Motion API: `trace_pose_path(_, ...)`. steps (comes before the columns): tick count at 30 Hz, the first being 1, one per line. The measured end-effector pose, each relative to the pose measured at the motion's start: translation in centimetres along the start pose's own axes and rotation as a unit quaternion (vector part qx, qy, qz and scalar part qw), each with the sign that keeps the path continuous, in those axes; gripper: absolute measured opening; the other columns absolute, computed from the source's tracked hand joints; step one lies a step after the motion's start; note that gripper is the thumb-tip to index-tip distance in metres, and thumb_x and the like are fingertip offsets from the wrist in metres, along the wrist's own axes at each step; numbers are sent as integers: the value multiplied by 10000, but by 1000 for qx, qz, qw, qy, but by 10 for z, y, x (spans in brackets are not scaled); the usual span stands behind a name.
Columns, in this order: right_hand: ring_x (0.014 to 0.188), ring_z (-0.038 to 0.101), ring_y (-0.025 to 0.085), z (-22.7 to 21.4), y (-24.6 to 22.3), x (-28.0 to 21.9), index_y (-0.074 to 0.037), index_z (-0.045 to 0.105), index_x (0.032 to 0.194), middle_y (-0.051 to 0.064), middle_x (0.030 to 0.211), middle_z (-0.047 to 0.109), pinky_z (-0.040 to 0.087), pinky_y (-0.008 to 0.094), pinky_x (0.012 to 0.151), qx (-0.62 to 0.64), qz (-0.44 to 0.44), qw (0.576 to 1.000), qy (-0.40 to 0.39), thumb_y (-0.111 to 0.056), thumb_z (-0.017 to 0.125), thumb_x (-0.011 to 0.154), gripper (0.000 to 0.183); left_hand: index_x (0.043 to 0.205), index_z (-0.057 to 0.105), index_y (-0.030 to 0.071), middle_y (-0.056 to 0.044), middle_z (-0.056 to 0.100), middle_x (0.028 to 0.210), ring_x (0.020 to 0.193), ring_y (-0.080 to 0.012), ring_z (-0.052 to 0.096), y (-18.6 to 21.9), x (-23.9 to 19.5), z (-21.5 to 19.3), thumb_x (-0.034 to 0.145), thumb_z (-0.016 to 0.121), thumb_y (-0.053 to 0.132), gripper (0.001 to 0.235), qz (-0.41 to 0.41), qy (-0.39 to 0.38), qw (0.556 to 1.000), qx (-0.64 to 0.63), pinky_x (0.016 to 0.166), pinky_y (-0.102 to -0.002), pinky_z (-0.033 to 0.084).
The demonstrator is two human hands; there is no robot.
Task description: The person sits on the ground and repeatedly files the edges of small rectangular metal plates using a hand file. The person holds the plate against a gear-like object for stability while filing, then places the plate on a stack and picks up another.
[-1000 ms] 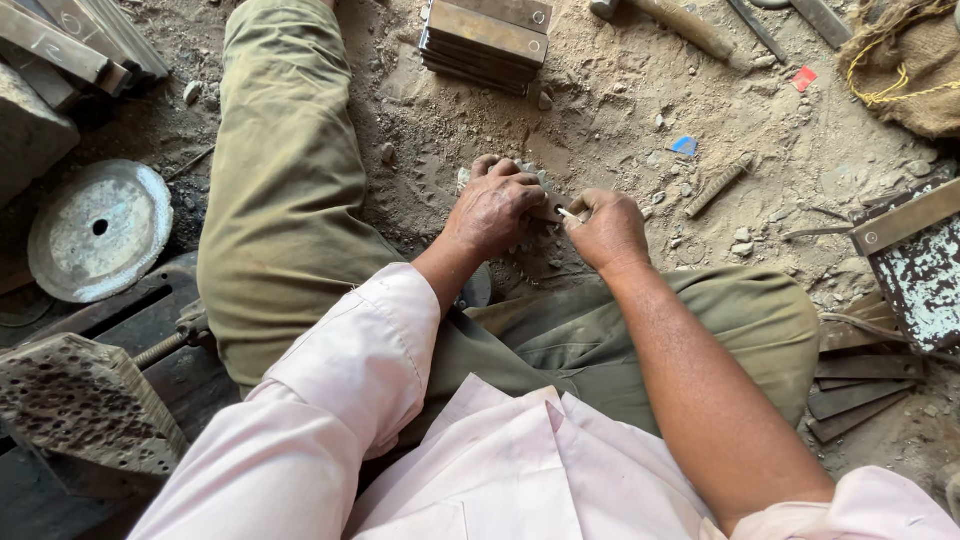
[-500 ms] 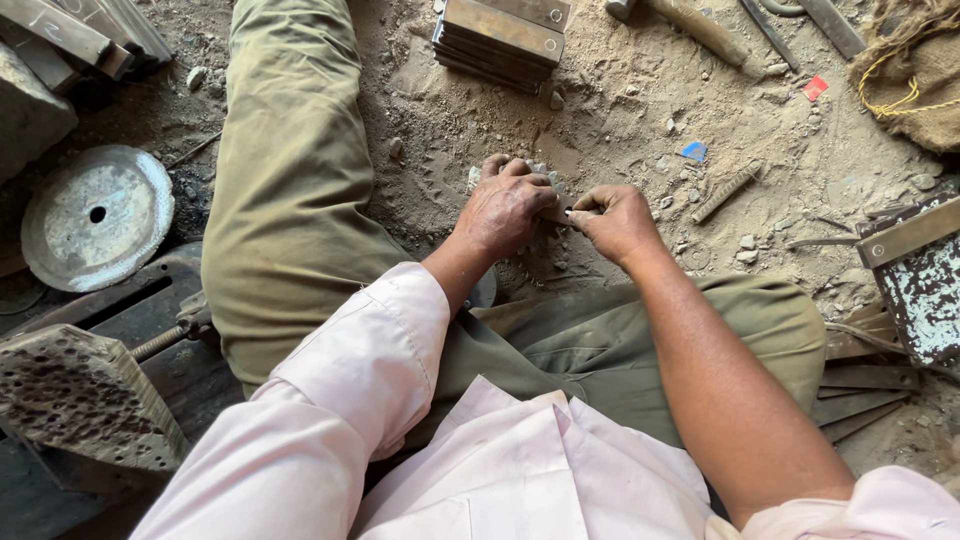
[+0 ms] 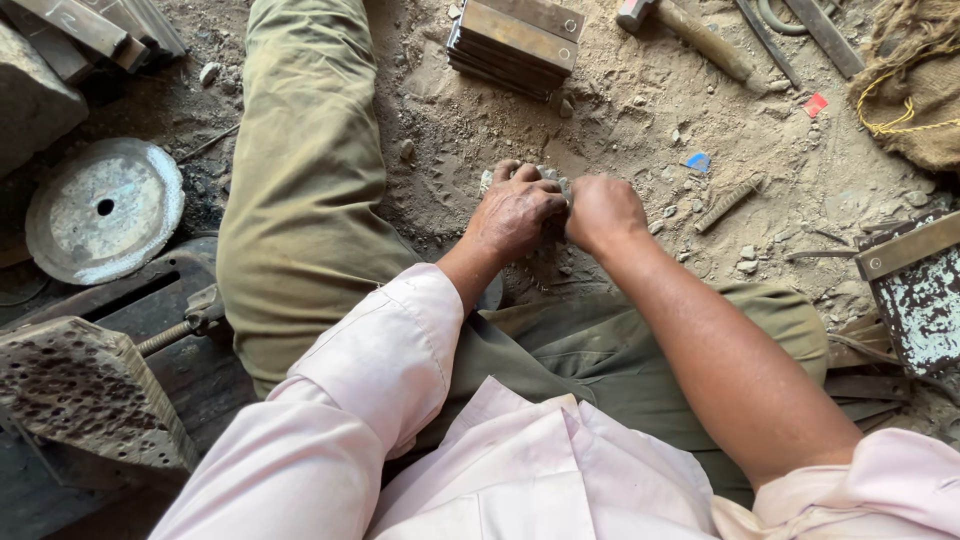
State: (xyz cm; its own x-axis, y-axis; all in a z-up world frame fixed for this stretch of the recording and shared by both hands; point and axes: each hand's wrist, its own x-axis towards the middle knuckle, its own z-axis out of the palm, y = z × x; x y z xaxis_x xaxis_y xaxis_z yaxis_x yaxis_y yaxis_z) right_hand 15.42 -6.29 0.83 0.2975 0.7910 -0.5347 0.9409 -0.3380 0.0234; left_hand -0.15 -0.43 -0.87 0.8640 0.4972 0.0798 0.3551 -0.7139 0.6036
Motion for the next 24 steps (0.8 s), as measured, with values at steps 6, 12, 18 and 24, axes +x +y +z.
trace_pose_path(6, 625, 695, 219, 30, 5, -24, -55, 655, 910, 110, 724, 677, 600, 369, 577, -70, -95, 981, 151, -21, 509, 1008, 179, 1028, 785, 200, 22, 735, 1136, 1155, -237, 582, -4, 0, 5, 839, 640, 120, 252, 6, 21, 1000, 7, 1115, -473, 302)
trace_pose_path(12, 644, 662, 231, 43, 12, -36, -74, 600, 872, 97, 721, 638, 573, 403, 623, -55, -157, 954, 249, -37, 565, 946, 91, 1045, 790, 202, 26, 731, 1119, 1170, -237, 573, -3, -1, 3, 830, 639, 110, 279, -1, 2, 1000, 5, 1126, -476, 288)
trace_pose_path(18, 731, 643, 269, 48, 20, -38, -81, 587, 884, 94, 778, 610, 548, 434, 719, -37, -201, 943, 262, -34, 611, 876, 54, 1035, 796, 221, 41, 734, 1106, 1188, -236, 570, -2, -1, 0, 833, 649, 132, 265, -6, 6, 1000, -6, 1146, -491, 269)
trace_pose_path(24, 805, 639, 290, 47, 30, -39, -94, 590, 901, 88, 827, 616, 538, 430, 777, -9, -233, 936, 263, -41, 631, 841, 89, 1028, 796, 226, 39, 733, 1093, 1182, -239, 569, -1, -1, -2, 827, 669, 146, 251, -10, -6, 1000, -9, 1142, -495, 271)
